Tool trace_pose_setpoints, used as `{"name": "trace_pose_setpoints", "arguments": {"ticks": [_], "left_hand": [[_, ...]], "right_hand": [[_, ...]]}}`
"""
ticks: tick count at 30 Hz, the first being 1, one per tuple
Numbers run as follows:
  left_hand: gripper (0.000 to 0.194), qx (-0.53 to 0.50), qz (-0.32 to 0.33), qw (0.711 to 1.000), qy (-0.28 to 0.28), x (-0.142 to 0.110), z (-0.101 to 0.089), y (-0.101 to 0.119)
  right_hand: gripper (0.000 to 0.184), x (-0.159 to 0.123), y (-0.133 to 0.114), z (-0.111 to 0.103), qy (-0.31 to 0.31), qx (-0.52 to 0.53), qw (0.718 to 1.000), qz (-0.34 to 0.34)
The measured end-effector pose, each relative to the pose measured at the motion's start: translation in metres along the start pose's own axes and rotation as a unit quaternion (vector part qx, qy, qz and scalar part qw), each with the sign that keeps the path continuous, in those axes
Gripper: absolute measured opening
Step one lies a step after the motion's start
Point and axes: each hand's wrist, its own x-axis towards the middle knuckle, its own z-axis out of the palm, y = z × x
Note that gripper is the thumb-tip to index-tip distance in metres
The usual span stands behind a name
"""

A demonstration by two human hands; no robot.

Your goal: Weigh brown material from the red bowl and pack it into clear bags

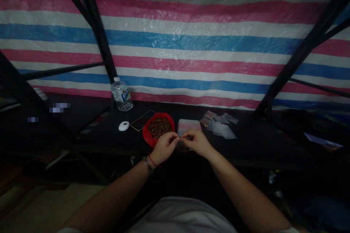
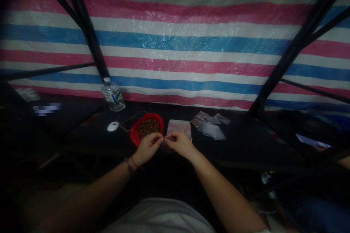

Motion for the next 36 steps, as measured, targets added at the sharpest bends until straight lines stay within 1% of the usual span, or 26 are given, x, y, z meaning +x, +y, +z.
{"name": "trace_pose_setpoints", "arguments": {"ticks": [3, 6, 11, 13, 16, 18, 22, 25, 27, 30, 34, 36], "left_hand": [[0.016, 0.018, 0.003, 1.000, 0.002, -0.001, 0.002, 0.002], [0.016, 0.016, 0.001, 1.000, 0.004, -0.002, 0.002, 0.001], [0.016, 0.013, 0.011, 1.000, -0.013, -0.001, -0.002, 0.001], [0.016, 0.030, 0.022, 0.999, -0.023, -0.001, -0.004, 0.003], [0.017, 0.069, 0.038, 0.997, -0.028, 0.000, -0.007, 0.006], [0.017, 0.087, 0.045, 0.995, -0.024, 0.001, -0.010, 0.006], [0.015, 0.101, 0.043, 0.994, 0.003, 0.003, -0.016, 0.005], [0.016, 0.103, 0.029, 0.994, 0.014, 0.006, -0.020, 0.004], [0.016, 0.097, 0.020, 0.995, 0.013, 0.008, -0.023, 0.004], [0.016, 0.084, 0.010, 0.996, 0.010, 0.010, -0.026, 0.006], [0.016, 0.055, 0.003, 0.998, 0.017, 0.010, -0.029, 0.012], [0.016, 0.037, -0.003, 0.999, 0.026, 0.009, -0.030, 0.014]], "right_hand": [[0.009, -0.001, -0.001, 0.002, 0.012, -0.017, 1.000, -0.006], [0.009, 0.000, -0.002, 0.001, 0.010, -0.029, 1.000, -0.008], [0.011, 0.000, -0.002, -0.002, -0.003, -0.003, 1.000, 0.004], [0.011, 0.000, -0.004, -0.004, -0.011, -0.010, 1.000, 0.008], [0.010, 0.000, -0.009, -0.008, -0.012, -0.042, 0.999, -0.005], [0.011, 0.000, -0.014, -0.012, -0.002, -0.062, 0.998, -0.015], [0.012, 0.001, -0.019, -0.018, 0.015, -0.077, 0.997, -0.025], [0.012, 0.002, -0.019, -0.021, 0.047, -0.075, 0.996, -0.013], [0.015, 0.003, -0.017, -0.022, 0.071, -0.067, 0.995, -0.001], [0.020, 0.003, -0.014, -0.023, 0.080, -0.050, 0.996, 0.008], [0.024, 0.003, -0.010, -0.027, 0.084, -0.026, 0.996, -0.007], [0.029, 0.003, -0.007, -0.029, 0.085, 0.006, 0.996, -0.022]]}}
